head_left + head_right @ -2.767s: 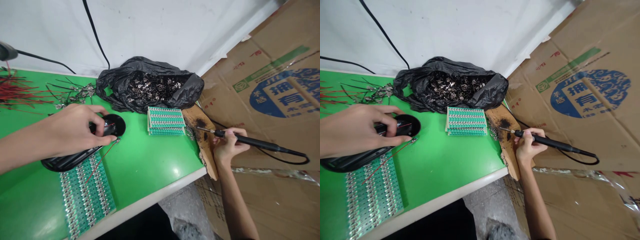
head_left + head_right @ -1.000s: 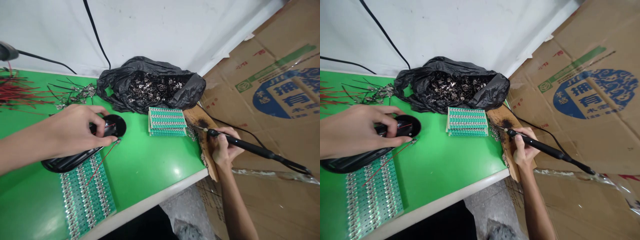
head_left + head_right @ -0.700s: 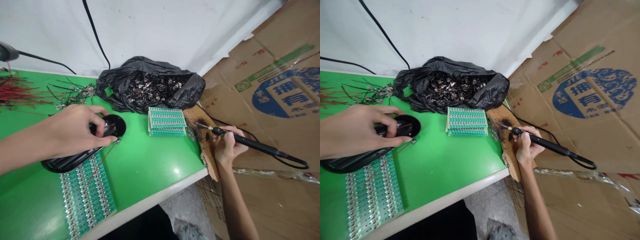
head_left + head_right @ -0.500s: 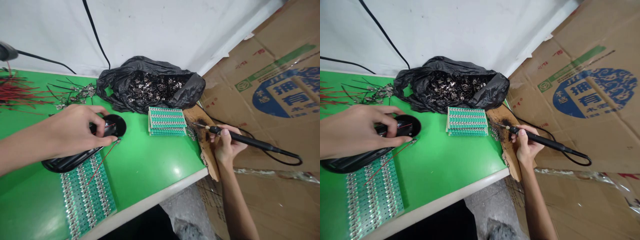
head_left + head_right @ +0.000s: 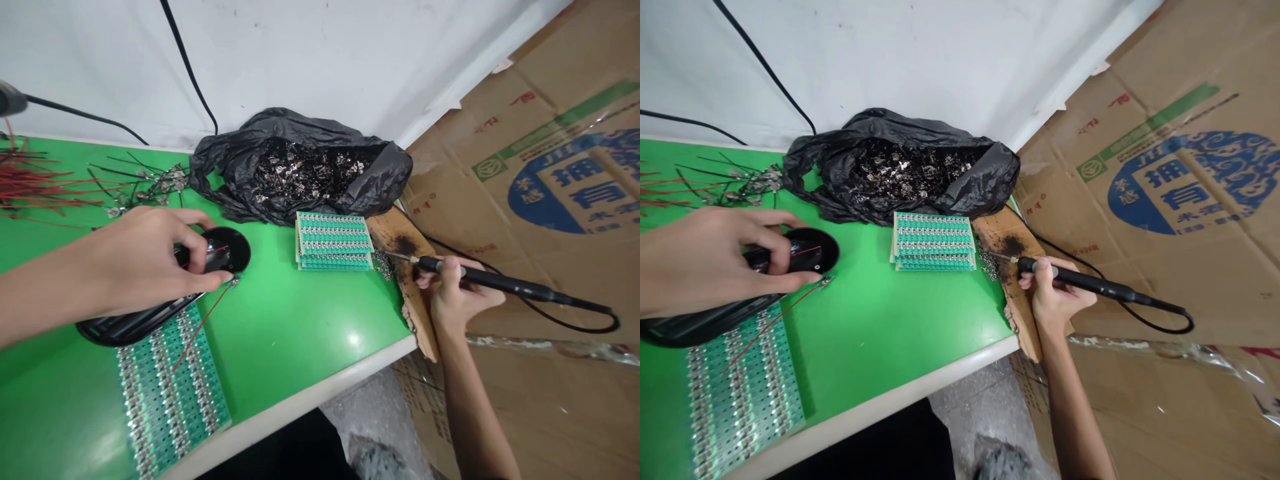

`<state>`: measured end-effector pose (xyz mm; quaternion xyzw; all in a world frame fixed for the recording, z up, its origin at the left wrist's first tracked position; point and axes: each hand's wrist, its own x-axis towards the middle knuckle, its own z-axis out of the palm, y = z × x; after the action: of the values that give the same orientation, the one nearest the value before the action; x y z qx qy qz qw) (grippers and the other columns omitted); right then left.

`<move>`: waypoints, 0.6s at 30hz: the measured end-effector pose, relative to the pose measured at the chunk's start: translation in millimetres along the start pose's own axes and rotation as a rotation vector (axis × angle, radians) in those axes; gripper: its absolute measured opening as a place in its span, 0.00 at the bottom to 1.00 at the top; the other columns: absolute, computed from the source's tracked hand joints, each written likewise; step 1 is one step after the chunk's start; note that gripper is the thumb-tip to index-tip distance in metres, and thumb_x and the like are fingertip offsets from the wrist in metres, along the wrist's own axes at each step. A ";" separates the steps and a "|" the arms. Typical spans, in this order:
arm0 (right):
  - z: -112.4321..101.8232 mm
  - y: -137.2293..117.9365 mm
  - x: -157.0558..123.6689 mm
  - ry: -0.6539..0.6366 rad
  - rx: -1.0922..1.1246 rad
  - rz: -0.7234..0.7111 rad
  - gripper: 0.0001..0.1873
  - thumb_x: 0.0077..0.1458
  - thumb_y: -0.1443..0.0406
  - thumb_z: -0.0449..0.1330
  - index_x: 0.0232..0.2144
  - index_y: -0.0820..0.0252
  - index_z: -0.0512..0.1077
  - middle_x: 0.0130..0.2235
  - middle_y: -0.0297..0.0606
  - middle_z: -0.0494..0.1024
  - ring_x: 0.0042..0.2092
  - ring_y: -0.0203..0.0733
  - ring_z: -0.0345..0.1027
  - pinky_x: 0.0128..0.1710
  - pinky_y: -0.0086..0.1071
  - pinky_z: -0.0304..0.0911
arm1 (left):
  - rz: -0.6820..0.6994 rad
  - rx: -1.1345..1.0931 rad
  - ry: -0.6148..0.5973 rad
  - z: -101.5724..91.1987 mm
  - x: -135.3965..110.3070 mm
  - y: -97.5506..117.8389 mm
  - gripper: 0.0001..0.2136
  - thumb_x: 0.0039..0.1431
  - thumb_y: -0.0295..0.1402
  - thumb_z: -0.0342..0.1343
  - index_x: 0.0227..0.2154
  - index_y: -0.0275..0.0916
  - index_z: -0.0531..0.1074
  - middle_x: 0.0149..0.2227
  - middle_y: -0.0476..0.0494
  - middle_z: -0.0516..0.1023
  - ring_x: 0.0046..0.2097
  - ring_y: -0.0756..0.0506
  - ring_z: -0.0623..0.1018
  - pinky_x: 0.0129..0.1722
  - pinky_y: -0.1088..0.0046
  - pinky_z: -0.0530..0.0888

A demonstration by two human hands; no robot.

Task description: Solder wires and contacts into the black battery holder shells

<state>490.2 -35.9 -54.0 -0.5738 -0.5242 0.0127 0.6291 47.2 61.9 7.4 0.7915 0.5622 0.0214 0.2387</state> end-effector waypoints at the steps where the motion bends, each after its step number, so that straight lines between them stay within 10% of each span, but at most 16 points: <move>1: 1.4 -1.1 1.1 0.025 -0.006 0.000 0.19 0.71 0.53 0.69 0.36 0.63 0.78 0.28 0.27 0.78 0.25 0.30 0.72 0.27 0.26 0.73 | -0.003 0.000 0.000 -0.2 -0.2 1.2 0.23 0.39 0.62 0.52 0.12 0.47 0.68 0.44 0.41 0.84 0.56 0.33 0.82 0.48 0.63 0.77; 14: -2.0 10.2 6.7 0.199 -0.071 0.122 0.19 0.74 0.52 0.65 0.38 0.63 0.77 0.30 0.27 0.76 0.26 0.30 0.70 0.26 0.26 0.70 | -0.026 -0.158 0.122 7.6 3.7 -6.5 0.22 0.28 0.63 0.64 0.06 0.51 0.69 0.41 0.50 0.85 0.48 0.32 0.85 0.44 0.58 0.75; 18: -3.1 9.4 6.7 0.174 -0.067 0.105 0.19 0.74 0.53 0.66 0.36 0.62 0.76 0.29 0.27 0.76 0.26 0.30 0.71 0.27 0.26 0.71 | 0.001 -0.400 0.249 7.8 3.1 -1.7 0.23 0.20 0.56 0.74 0.05 0.48 0.68 0.35 0.49 0.85 0.28 0.39 0.81 0.29 0.63 0.70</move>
<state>500.8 -30.8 -56.0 -0.6202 -0.4367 -0.0216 0.6513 49.2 62.4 -0.9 0.7201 0.5714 0.2299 0.3196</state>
